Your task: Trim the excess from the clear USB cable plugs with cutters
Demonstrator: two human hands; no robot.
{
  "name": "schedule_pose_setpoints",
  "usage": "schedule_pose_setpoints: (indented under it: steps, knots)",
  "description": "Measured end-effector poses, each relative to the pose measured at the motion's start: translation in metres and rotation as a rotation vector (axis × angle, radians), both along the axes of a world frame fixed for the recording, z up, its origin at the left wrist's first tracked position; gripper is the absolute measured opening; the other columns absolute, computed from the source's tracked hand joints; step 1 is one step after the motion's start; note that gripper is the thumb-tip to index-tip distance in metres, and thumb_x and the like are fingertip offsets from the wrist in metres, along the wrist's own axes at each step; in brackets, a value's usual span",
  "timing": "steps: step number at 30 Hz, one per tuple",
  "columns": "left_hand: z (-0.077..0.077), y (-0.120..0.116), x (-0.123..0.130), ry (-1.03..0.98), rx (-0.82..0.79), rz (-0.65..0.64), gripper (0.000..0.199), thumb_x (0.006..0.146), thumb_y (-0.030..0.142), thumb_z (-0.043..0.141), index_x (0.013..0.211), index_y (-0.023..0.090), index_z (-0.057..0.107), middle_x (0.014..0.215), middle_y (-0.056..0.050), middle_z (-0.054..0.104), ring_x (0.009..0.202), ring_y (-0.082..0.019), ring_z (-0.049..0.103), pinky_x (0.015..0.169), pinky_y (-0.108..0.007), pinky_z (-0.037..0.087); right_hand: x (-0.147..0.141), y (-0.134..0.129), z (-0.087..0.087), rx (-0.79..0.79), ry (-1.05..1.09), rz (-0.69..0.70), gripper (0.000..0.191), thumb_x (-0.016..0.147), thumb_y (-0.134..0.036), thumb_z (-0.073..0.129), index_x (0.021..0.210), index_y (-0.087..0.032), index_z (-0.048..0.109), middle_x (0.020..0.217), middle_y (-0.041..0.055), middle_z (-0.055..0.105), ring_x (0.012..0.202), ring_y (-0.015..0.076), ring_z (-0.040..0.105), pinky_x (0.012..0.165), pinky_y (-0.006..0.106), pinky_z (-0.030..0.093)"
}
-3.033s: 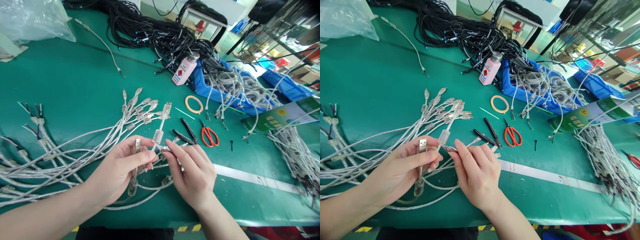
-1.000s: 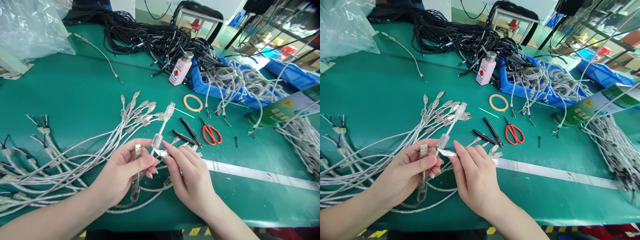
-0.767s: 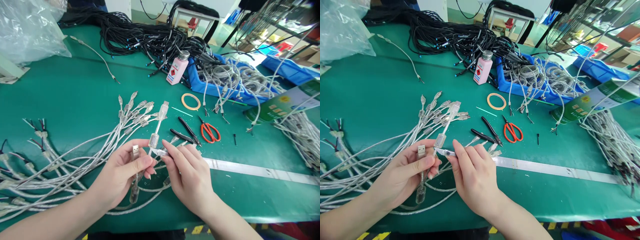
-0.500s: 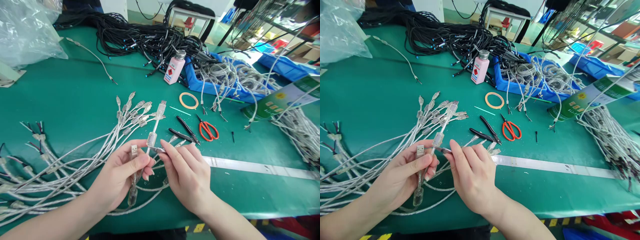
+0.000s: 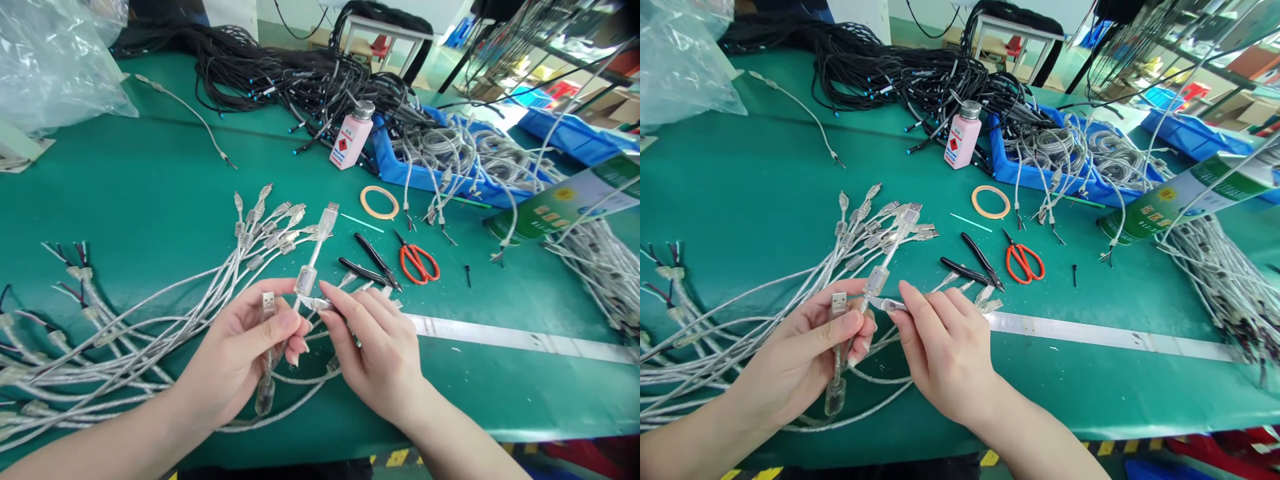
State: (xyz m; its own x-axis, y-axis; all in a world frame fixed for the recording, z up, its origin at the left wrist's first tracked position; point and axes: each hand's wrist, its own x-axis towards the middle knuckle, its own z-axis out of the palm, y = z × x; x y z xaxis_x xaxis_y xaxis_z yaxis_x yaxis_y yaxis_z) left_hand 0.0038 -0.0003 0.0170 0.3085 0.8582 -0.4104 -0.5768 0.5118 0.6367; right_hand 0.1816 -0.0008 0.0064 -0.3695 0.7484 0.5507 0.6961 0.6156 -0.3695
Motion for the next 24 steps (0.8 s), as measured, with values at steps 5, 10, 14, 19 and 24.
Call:
schedule_pose_setpoints:
  steps: [5,10,14,19,24]
  knots:
    - [0.001,0.001,0.002,0.017,-0.001,-0.017,0.016,0.076,0.02,0.081,0.09,0.026,0.078,0.065,0.001,0.071,0.056,-0.01,0.065,0.052,-0.015,0.053,0.002,0.002,0.0,0.108,-0.001,-0.071,0.023,0.09,-0.012,0.062,0.113,-0.008,0.064,0.079,0.0077,0.068,0.073,0.0191,0.055,0.067,0.034,0.046]
    - [0.0,-0.002,0.002,0.07,0.04,-0.003,0.018,0.074,0.022,0.082,0.091,0.026,0.078,0.065,0.002,0.069,0.058,-0.01,0.065,0.053,-0.016,0.054,0.005,0.0,0.006,-0.129,0.265,-0.098,0.019,0.095,-0.017,0.053,0.112,-0.013,0.061,0.083,0.0046,0.064,0.07,0.0141,0.056,0.063,0.028,0.046]
    - [-0.006,-0.007,0.002,0.116,0.142,-0.007,0.019,0.077,0.022,0.08,0.094,0.029,0.076,0.063,0.006,0.063,0.062,-0.009,0.066,0.057,-0.017,0.054,0.005,-0.001,0.012,-0.492,0.488,-0.06,0.013,0.095,-0.027,0.055,0.098,-0.018,0.064,0.075,-0.0006,0.059,0.063,0.0108,0.053,0.057,0.024,0.044]
    - [-0.013,-0.011,0.004,0.196,0.19,-0.085,0.021,0.079,0.02,0.077,0.098,0.03,0.073,0.064,0.008,0.064,0.062,-0.009,0.067,0.064,-0.02,0.055,0.005,0.001,0.009,-0.798,0.704,0.027,0.018,0.095,-0.035,0.056,0.098,-0.022,0.068,0.078,-0.001,0.064,0.067,0.0102,0.054,0.06,0.023,0.043]
    - [-0.005,-0.011,0.007,0.377,0.197,-0.285,0.019,0.08,0.025,0.074,0.099,0.023,0.074,0.071,0.001,0.073,0.072,-0.019,0.071,0.074,-0.03,0.056,0.008,0.004,0.007,-0.844,0.889,0.035,0.021,0.092,-0.041,0.061,0.09,-0.021,0.069,0.08,0.0001,0.067,0.068,0.0107,0.058,0.059,0.023,0.044]
